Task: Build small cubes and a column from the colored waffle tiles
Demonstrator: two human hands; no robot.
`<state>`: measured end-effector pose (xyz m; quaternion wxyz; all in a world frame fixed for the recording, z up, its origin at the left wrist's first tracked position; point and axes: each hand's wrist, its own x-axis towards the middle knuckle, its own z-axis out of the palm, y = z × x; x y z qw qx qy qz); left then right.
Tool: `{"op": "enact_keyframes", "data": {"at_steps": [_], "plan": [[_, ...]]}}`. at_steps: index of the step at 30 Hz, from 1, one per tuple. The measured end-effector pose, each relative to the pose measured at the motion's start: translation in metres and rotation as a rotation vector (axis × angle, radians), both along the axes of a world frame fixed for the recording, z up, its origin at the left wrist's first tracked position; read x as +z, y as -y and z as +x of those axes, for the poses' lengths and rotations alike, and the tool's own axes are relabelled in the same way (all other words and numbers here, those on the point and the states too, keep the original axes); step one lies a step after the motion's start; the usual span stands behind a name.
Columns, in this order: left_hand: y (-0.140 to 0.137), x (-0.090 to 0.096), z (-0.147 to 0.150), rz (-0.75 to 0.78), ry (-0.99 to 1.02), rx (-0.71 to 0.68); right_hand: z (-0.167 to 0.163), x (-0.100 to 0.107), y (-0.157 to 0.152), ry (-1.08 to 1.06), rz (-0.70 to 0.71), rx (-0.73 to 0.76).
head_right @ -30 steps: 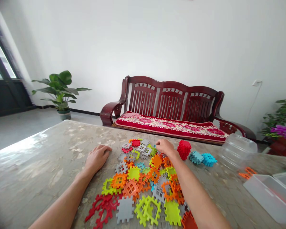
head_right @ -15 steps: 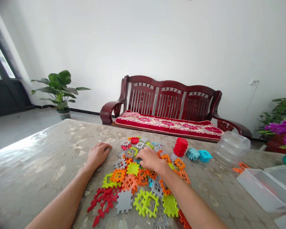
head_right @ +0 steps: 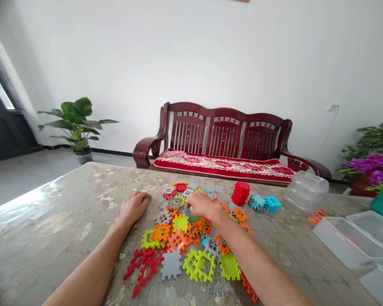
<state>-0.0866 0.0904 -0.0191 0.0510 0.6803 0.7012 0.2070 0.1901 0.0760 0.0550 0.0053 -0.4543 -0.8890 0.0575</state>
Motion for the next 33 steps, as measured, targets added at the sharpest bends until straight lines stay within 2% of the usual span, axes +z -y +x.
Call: {"op": "enact_keyframes", "data": {"at_steps": [5,10,14,21,27,33], "plan": [[0.0,0.0,0.0,-0.002,0.003,0.003,0.013,0.0,0.008,-0.108,0.047,-0.063],[0.0,0.0,0.0,0.004,0.01,0.001,0.024,-0.011,0.008,-0.171,0.066,0.023],[0.0,0.0,0.0,-0.003,0.015,-0.003,0.018,-0.017,0.003,-0.092,-0.052,0.122],[-0.001,0.0,-0.001,-0.002,0.027,-0.005,0.004,-0.015,0.003,-0.006,-0.043,0.068],[0.001,0.001,0.001,0.003,0.031,-0.009,0.006,-0.009,0.002,0.002,-0.192,0.17],[0.002,0.002,0.001,0.001,0.031,-0.005,-0.003,-0.005,0.003,0.131,-0.129,0.108]]}}
